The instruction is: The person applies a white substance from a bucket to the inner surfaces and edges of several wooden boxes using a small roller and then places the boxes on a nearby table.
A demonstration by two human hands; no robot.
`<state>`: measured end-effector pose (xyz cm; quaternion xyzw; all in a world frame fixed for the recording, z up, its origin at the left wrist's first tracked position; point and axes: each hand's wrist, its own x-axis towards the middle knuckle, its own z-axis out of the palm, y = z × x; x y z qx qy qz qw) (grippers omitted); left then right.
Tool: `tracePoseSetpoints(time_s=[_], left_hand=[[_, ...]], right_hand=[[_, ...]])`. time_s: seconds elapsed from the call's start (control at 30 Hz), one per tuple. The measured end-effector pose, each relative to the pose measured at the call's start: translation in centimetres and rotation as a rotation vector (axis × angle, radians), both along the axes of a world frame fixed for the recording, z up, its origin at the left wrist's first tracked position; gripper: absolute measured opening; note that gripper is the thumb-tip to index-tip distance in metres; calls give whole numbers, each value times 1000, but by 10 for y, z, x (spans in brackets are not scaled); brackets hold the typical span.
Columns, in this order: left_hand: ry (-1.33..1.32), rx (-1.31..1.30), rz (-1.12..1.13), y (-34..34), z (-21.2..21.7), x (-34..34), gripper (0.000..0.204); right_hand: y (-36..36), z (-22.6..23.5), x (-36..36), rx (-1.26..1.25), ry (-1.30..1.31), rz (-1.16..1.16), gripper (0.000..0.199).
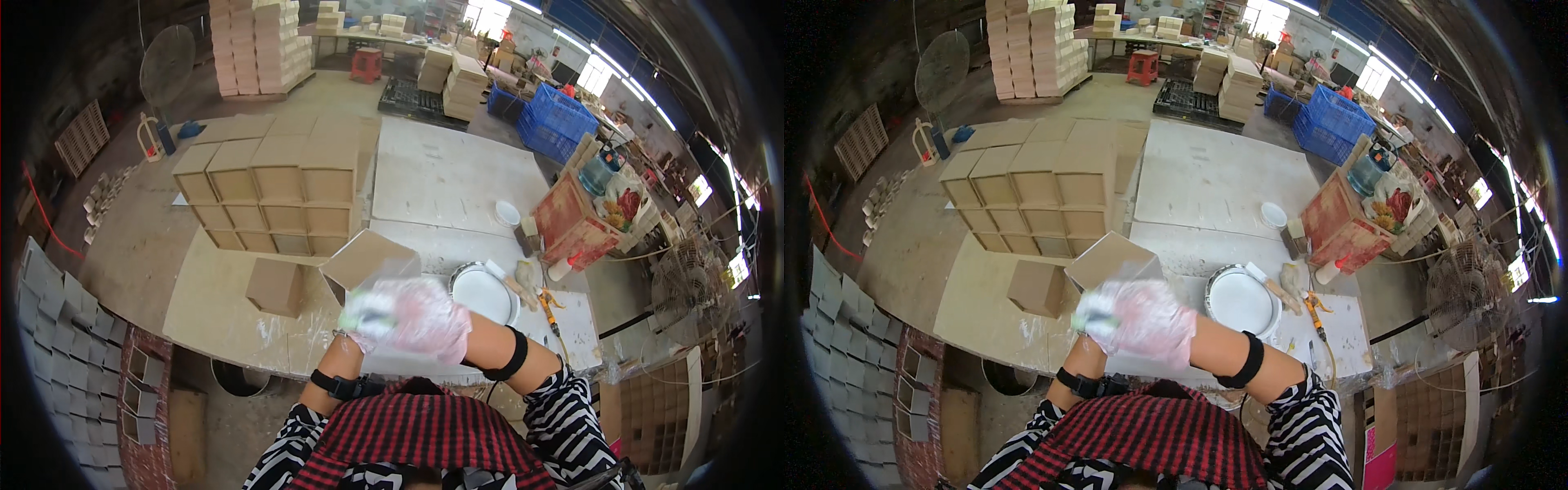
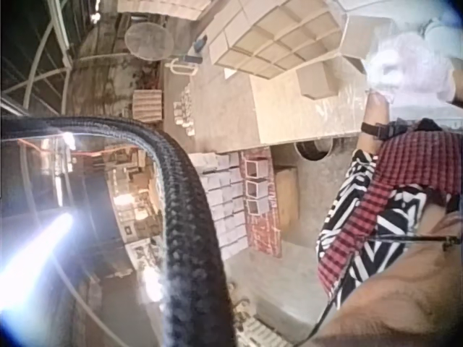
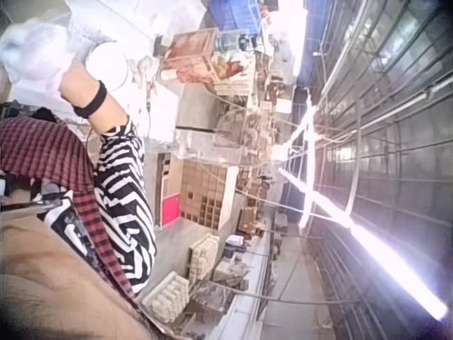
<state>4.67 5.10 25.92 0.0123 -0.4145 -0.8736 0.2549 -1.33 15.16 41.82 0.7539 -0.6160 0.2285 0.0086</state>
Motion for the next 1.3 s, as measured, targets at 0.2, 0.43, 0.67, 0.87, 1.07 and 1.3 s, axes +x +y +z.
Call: tracePoseSetpoints(time_s=[0.2,0.43,0.67,0.87,1.07,1.3], left_hand=[[-42,266,52,12,40,-5,42],[41,464,-21,3,31,4,34],[-30,429,14,4,11,-1,38],[-18,517,-82,10,11,3,40],[-34,491,-125,10,14,8,41],[47,236,13,5,26,4,41]], right_hand=[[-3,0,-33,128,31,-257,18],[10,2,-15,-98,139,-20,15],[4,10,-48,222,59,-393,23],[1,29,-63,288,96,-567,28],[-6,39,-64,531,40,-506,34],[11,-6,-70,-112,-427,-408,21]])
